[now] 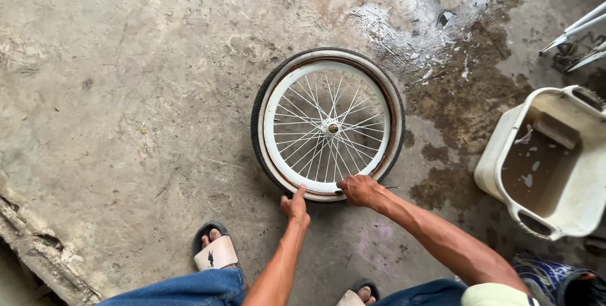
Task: The person removes the inner tube from a bicycle tire, cleans the rim, and then reinserts the inner tube. They use a brush to clean the rim and a tire lever to adjust the tire.
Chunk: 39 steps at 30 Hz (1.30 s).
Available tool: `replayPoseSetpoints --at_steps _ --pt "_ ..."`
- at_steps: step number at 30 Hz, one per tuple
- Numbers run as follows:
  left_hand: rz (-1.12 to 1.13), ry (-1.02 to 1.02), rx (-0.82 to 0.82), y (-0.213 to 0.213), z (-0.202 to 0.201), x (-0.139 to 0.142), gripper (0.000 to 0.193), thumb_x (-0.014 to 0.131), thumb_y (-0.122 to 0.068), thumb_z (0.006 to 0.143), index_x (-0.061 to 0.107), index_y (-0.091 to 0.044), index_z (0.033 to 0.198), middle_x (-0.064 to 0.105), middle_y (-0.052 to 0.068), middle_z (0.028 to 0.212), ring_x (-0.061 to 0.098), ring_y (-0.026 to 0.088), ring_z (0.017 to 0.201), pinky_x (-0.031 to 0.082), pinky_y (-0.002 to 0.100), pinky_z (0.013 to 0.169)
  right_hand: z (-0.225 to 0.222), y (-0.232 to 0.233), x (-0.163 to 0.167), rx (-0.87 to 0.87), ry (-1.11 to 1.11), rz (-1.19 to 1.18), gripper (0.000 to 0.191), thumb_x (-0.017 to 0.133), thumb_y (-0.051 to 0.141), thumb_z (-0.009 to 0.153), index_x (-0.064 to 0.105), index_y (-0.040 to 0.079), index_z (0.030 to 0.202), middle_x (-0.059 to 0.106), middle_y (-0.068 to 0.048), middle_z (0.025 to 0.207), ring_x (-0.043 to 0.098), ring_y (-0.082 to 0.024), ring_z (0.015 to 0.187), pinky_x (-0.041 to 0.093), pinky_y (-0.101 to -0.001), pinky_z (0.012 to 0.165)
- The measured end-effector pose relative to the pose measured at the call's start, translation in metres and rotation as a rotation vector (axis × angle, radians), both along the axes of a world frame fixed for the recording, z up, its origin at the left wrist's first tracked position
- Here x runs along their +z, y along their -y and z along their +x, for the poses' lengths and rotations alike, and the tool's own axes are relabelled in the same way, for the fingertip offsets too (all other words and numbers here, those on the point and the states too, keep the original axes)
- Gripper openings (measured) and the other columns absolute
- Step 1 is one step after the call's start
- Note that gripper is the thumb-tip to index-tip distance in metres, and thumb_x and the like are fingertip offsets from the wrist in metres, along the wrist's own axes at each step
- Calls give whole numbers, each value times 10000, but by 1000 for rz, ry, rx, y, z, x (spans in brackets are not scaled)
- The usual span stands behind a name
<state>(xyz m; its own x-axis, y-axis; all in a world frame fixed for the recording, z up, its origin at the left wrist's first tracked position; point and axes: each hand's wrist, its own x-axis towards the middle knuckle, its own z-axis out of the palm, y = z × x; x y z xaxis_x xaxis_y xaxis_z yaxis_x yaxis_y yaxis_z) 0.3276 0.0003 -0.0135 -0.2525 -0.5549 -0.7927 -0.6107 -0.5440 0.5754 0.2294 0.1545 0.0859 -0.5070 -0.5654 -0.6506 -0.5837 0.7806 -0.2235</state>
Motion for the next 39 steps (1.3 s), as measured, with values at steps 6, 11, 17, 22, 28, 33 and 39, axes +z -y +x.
replayPoseSetpoints --at_steps 6,11,17,22,28,33,39 --pt "193 -271 212 -9 -22 36 820 845 -230 775 419 29 1426 499 155 1408 528 259 1195 472 420 950 -19 -11 20 -97 7 -46 328 556 317 956 665 231 1253 711 -129 1124 712 -355 962 574 -488 806" --pt "191 -480 141 -6 -27 57 636 865 -29 705 574 31 1267 668 109 1160 653 217 1007 537 346 874 -25 0 41 -98 2 85 269 535 238 967 717 228 1165 751 -116 1038 725 -340 930 587 -475 777" --pt "163 -323 54 -10 -28 49 540 918 65 654 648 102 1120 697 111 1057 645 236 953 530 373 872 17 0 38 -199 -149 38 258 468 173 1041 685 121 1173 702 -174 990 722 -363 822 590 -493 667" --pt "302 -602 156 -9 -24 50 539 867 71 644 670 9 1141 714 72 1073 674 214 971 527 363 907 70 -23 32 -517 -265 -188 488 521 135 936 559 166 1421 630 -225 1003 644 -474 753 495 -591 635" --pt "240 -563 133 -3 -26 67 453 871 0 728 692 30 1144 723 77 1094 665 201 977 515 351 897 91 -16 14 -721 -300 -349 424 570 216 987 585 297 1403 616 -154 902 634 -421 769 484 -581 634" --pt "140 -609 7 31 -38 61 468 883 -39 719 700 36 1144 731 83 1063 676 196 928 537 336 868 75 -21 6 -488 -285 -537 481 605 179 982 567 254 1455 604 -142 870 624 -375 680 492 -520 591" --pt "172 -634 -60 80 -50 55 465 878 -23 716 691 50 1135 739 101 1040 696 217 898 570 351 817 42 -41 12 -372 -278 -558 439 743 354 949 602 249 1351 650 -64 1052 692 -259 718 586 -398 577"
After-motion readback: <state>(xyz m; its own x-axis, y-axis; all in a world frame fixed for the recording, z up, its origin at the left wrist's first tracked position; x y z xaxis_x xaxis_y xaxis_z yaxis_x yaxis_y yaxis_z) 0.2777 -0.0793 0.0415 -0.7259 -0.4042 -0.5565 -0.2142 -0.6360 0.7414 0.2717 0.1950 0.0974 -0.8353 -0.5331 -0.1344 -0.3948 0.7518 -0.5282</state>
